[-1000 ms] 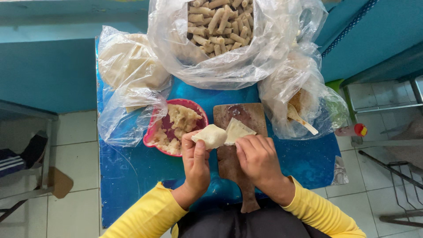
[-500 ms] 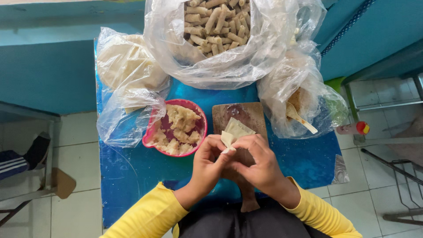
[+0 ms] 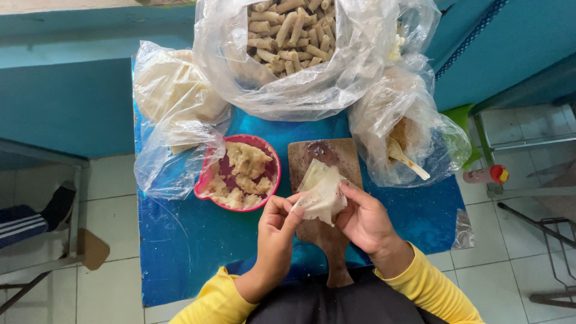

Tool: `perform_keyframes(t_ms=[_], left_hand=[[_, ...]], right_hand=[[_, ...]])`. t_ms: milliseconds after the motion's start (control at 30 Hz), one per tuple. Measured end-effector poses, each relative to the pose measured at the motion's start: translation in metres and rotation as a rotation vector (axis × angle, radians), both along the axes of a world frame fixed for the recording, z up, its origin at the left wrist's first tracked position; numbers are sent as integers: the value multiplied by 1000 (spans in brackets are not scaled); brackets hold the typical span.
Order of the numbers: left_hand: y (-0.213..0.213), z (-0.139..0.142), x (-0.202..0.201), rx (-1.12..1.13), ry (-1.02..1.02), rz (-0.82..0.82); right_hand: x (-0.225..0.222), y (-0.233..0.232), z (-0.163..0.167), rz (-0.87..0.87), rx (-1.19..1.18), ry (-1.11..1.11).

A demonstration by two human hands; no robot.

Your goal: The person tears pieces from a stack of thin dough sheets and layers them on a small wooden board, spoons brown powder from a plastic bag over the sheets, adds a crumbly filling from a pink bowl, folds and rolls the sheets by hand, and places the finished rolls into a large plastic bag with other completed rolls.

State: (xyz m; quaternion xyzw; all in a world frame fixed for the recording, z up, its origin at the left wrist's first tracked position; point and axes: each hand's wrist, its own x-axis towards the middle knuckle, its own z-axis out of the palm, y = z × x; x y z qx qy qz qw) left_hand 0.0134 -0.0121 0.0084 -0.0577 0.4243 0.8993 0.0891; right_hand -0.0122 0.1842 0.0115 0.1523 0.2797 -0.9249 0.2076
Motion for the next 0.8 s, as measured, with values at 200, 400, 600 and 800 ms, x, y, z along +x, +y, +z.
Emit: perform_keyframes(t_ms=[200, 400, 600, 800], left_hand=[[-1, -3, 5, 55, -60, 64], [-11, 9, 8, 96, -79, 172], [-22, 18, 13, 52, -6, 298], [-22, 19, 18, 27, 5, 272]], right_hand=[[11, -9, 1, 89, 147, 55], [11, -1, 0, -140, 332, 152], [5, 5, 25, -241, 1607, 779], [9, -18, 41, -6, 2058, 1211]])
